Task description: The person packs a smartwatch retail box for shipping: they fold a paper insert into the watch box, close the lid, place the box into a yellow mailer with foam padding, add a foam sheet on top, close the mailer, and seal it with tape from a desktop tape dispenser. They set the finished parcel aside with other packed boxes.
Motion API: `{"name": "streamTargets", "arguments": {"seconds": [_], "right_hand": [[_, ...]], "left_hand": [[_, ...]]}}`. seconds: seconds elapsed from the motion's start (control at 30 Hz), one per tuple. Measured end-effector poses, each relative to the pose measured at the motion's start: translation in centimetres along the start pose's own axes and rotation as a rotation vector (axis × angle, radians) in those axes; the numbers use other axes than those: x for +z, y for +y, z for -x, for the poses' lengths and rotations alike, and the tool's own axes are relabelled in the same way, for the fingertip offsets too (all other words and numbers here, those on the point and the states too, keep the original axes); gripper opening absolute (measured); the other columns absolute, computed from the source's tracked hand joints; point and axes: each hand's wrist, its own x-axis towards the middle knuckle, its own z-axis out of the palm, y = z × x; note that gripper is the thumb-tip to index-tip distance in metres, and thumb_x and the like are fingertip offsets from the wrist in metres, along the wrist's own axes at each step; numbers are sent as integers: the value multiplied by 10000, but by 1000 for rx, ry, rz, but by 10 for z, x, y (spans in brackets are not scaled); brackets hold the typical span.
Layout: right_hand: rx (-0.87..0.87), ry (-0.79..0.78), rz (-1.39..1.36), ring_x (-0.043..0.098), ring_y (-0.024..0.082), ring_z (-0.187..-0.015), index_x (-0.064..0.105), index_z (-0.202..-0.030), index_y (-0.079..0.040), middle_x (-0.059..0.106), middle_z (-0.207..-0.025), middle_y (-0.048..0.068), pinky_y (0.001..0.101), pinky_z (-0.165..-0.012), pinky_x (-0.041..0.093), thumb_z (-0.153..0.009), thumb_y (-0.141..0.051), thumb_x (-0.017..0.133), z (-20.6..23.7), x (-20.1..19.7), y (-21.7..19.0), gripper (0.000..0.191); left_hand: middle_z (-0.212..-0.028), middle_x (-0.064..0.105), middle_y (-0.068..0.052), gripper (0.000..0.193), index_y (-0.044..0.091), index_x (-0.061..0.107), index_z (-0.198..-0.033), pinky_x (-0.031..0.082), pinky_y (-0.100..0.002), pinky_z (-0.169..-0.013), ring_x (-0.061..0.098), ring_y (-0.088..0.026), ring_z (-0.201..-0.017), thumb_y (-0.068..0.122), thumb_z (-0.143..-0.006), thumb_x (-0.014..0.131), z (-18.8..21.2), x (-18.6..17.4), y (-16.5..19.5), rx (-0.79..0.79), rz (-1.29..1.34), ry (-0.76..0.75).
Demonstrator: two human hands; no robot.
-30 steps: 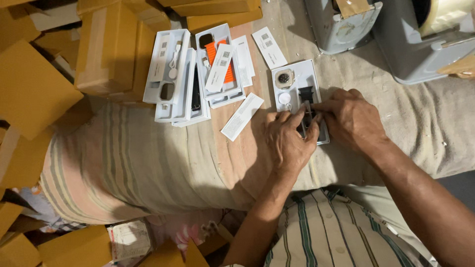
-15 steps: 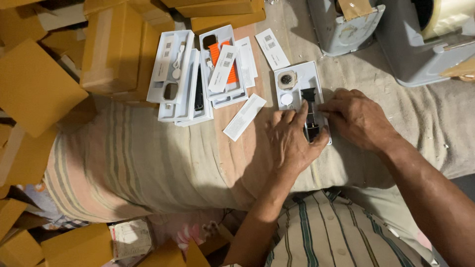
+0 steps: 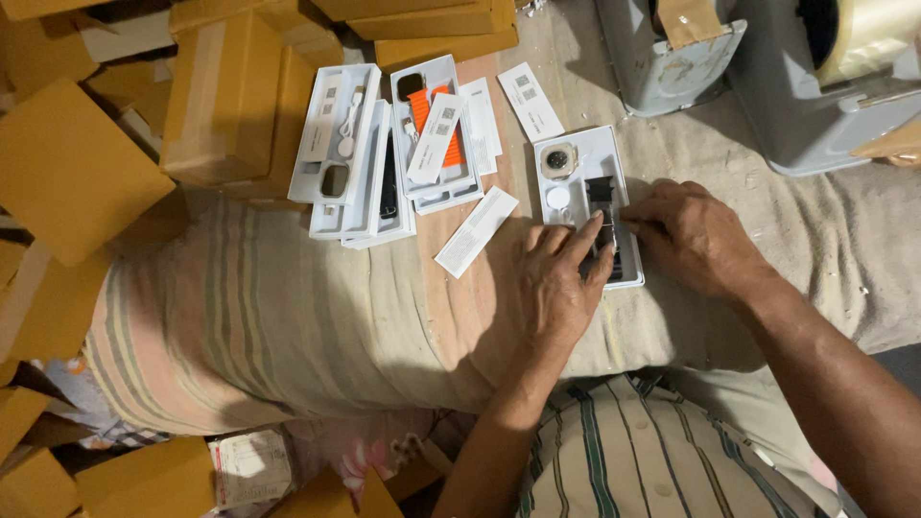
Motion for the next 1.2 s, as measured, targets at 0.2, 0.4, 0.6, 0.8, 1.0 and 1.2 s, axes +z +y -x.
{"name": "streamTargets", "arguments": {"seconds": [0.2, 0.4, 0.6, 0.8, 1.0, 1.2], "right_hand": [[67, 24, -82, 675, 355, -1005, 696, -1237, -58, 720, -1081, 164, 460, -894, 534, -917, -150, 653, 0, -5, -11, 336], [154, -8, -114, 693, 336, -1021, 551, -1432, -35, 737, -1069, 196, 445, -910, 542, -975, -125, 598, 1, -10, -19, 468], [267, -17, -362, 735, 252, -1004, 551, -1402, -22, 749, -1103, 167, 376, -865, 562, -972, -137, 589, 6, -15, -21, 447], [291, -5, -328, 737, 249, -992, 597, -1330, -5, 741, -1118, 168, 369, -864, 579, -920, -162, 674, 7, -13, -27, 445], [252, 67, -189, 732, 286, -925, 591, -1278, 33, 744, -1036, 189, 402, -835, 583, -809, -153, 766, 14, -4, -38, 535], [366, 164, -203, 750, 304, -799, 551, -1188, 73, 733, -944, 210, 389, -721, 611, -835, -141, 749, 14, 11, -45, 457]], "left_hand": [[-878, 643, -21, 357, 129, 774, -1214, 429, -447, -889, 572, -227, -932, 287, -895, 799, -10, -9, 11, 14, -97, -19], [-878, 670, -50, 358, 151, 758, -1236, 423, -481, -881, 562, -250, -945, 365, -956, 695, -20, -9, 15, -15, -208, -147], [-919, 691, -70, 418, 190, 686, -1362, 428, -550, -925, 569, -282, -1010, 388, -1006, 593, -25, -12, 19, -60, -260, -242], [-932, 695, -75, 475, 125, 630, -1419, 414, -588, -965, 583, -281, -1018, 355, -1005, 603, -23, -13, 16, -78, -213, -218], [-899, 681, -95, 367, 48, 641, -1248, 440, -477, -935, 611, -274, -922, 257, -955, 712, -18, -13, 5, -55, -32, -72], [-907, 678, -78, 329, 46, 628, -1180, 424, -476, -886, 614, -287, -914, 175, -904, 753, -16, -17, 2, -13, 40, -19]]}}
